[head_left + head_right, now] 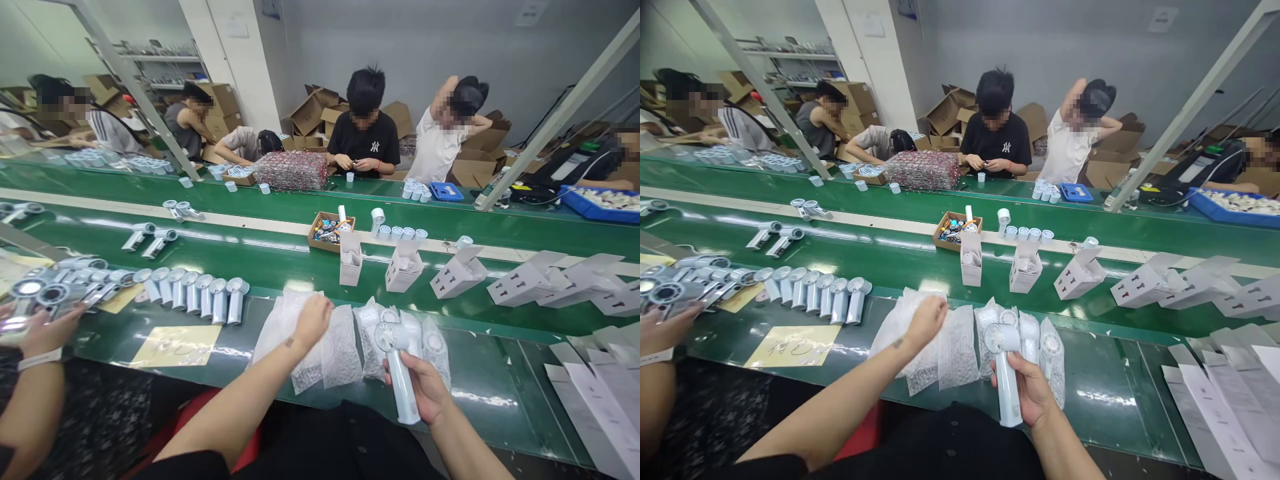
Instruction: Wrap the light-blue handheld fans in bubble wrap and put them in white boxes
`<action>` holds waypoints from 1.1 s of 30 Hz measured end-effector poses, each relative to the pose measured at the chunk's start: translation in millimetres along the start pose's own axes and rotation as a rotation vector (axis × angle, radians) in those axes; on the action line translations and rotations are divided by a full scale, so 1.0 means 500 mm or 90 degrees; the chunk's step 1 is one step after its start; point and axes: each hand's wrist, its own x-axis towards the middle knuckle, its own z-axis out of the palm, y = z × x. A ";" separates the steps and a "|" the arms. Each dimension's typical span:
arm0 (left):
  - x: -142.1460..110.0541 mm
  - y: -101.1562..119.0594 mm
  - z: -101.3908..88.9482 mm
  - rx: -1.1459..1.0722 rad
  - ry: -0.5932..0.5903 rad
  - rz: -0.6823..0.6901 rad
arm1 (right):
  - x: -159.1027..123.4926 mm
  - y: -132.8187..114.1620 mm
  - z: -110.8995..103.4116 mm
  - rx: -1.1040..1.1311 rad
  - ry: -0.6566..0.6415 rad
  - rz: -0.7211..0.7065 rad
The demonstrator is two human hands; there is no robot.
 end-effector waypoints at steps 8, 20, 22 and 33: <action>-0.119 -0.036 0.160 0.086 -0.210 0.089 | -0.031 0.036 -0.030 0.005 0.049 0.003; -0.130 0.075 0.059 -0.521 0.030 -0.081 | -0.009 0.044 0.039 -0.237 -0.130 0.045; -0.144 0.090 0.048 -0.478 0.094 0.003 | -0.015 0.048 0.034 -0.262 -0.097 0.034; -0.224 0.151 0.081 0.038 0.213 0.625 | -0.051 0.069 0.033 -0.147 0.014 -0.090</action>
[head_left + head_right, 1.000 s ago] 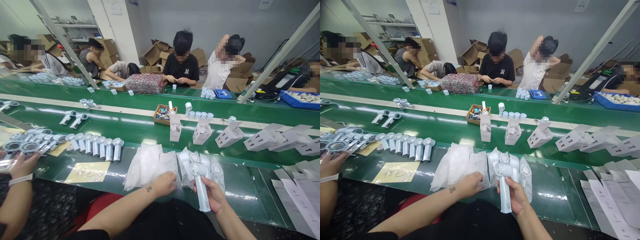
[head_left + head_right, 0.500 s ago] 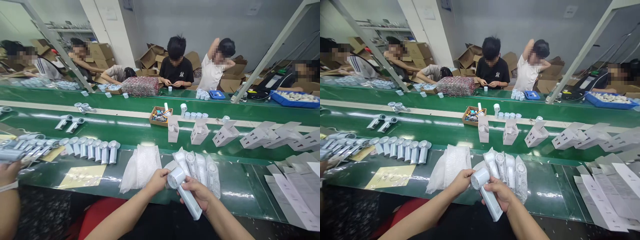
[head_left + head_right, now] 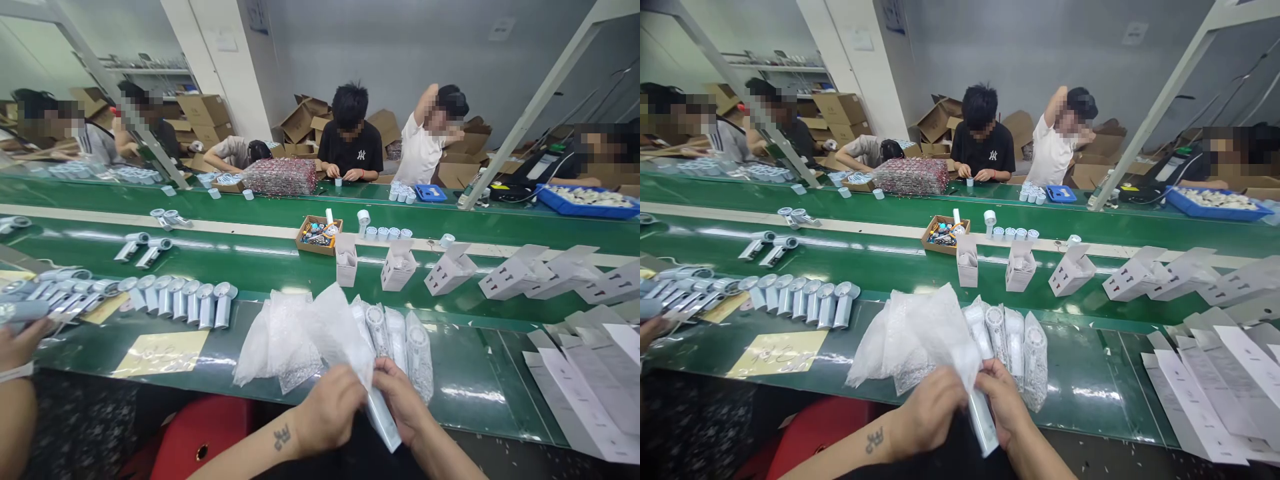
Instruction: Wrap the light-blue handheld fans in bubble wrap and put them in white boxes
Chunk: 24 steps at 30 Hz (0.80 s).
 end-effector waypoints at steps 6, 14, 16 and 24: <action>0.066 0.001 0.008 -0.173 -0.094 -0.355 | -0.018 -0.011 -0.012 0.033 0.112 -0.019; 0.097 0.022 -0.009 -0.557 -0.325 -0.695 | -0.175 -0.061 -0.079 -0.480 0.073 -0.132; 0.115 0.018 0.000 -0.552 -0.350 -0.639 | -0.195 -0.061 -0.072 -0.430 0.081 -0.074; 0.204 -0.006 0.039 -0.480 -0.419 -0.509 | -0.216 -0.076 -0.070 -0.425 0.201 -0.094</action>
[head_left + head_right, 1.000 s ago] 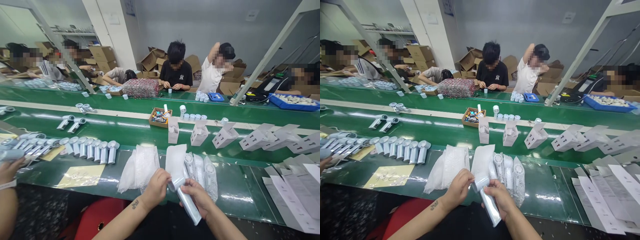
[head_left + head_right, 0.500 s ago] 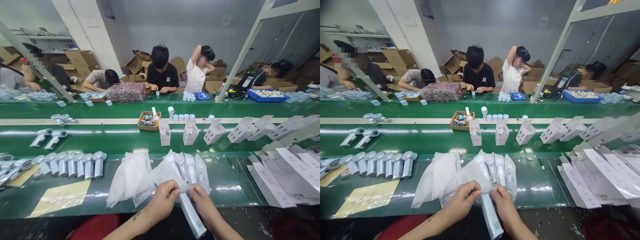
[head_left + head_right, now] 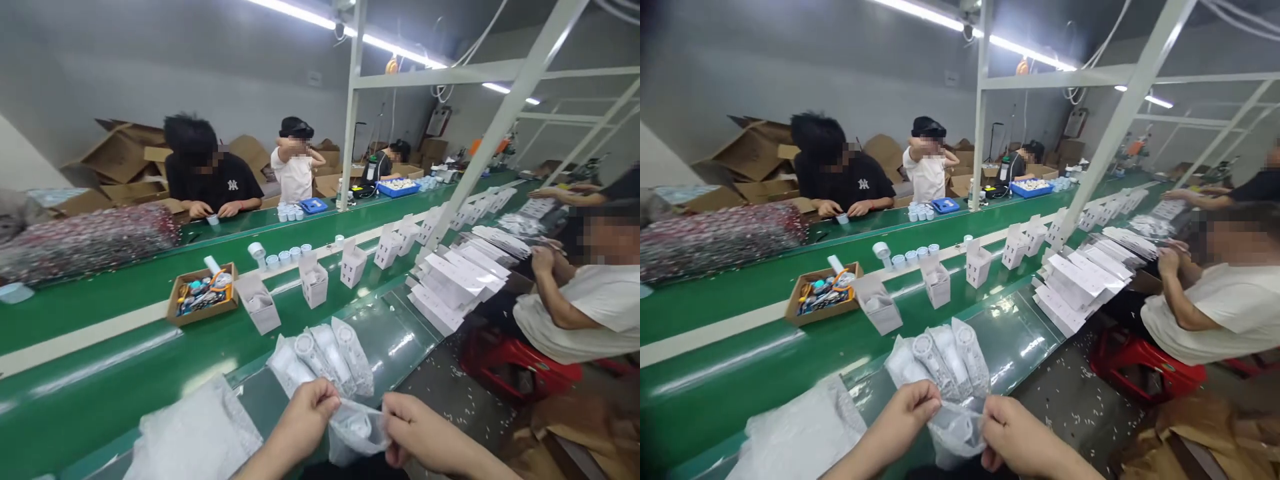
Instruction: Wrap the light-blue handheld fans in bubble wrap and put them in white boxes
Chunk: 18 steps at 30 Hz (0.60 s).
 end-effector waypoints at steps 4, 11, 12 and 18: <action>0.017 0.069 -0.009 -0.056 0.006 0.052 | -0.014 -0.024 -0.072 -0.035 0.032 -0.124; 0.118 0.132 0.001 0.002 0.078 0.210 | 0.060 -0.057 -0.188 0.370 -0.027 -0.202; 0.144 0.128 0.015 0.015 0.093 0.251 | 0.079 -0.057 -0.196 0.450 -0.046 -0.180; 0.296 0.094 0.132 0.114 0.139 0.283 | 0.166 -0.085 -0.361 0.104 -0.034 -0.289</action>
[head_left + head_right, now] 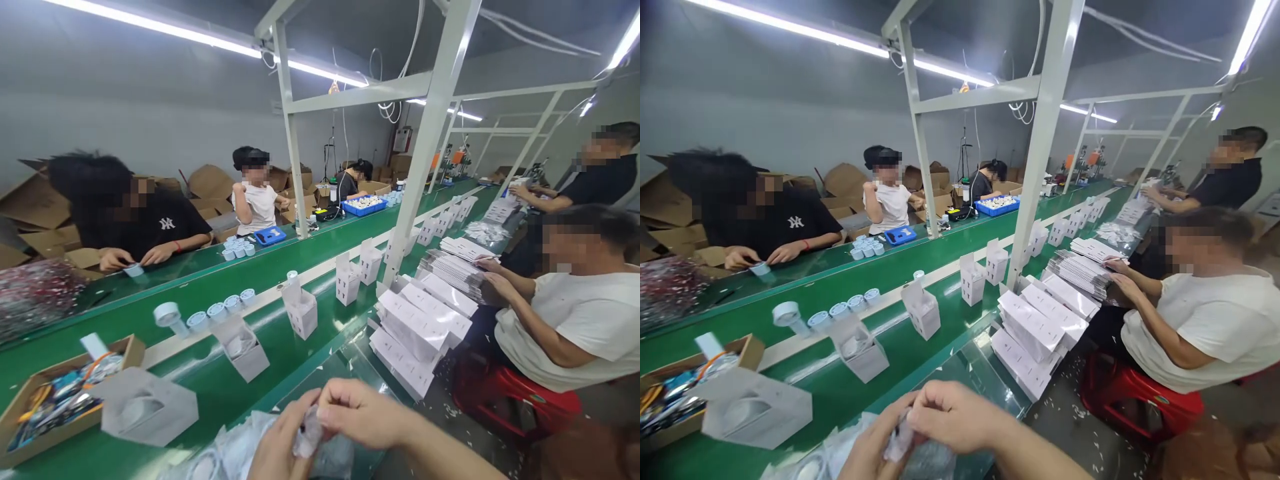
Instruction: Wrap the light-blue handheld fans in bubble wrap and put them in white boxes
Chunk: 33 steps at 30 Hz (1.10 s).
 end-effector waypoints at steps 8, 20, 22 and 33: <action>0.064 -0.013 0.017 -0.168 0.294 -0.290 | 0.161 0.006 -0.333 -0.795 0.314 0.286; 0.136 0.097 -0.063 -0.534 0.383 -0.276 | 0.100 0.087 -0.148 -0.409 0.078 -0.281; 0.137 0.080 -0.047 -0.344 0.395 -0.218 | 0.117 0.171 -0.100 -0.327 0.077 -0.290; 0.097 0.089 -0.003 -0.343 0.407 -0.303 | 0.110 0.253 -0.097 -0.255 0.019 -0.306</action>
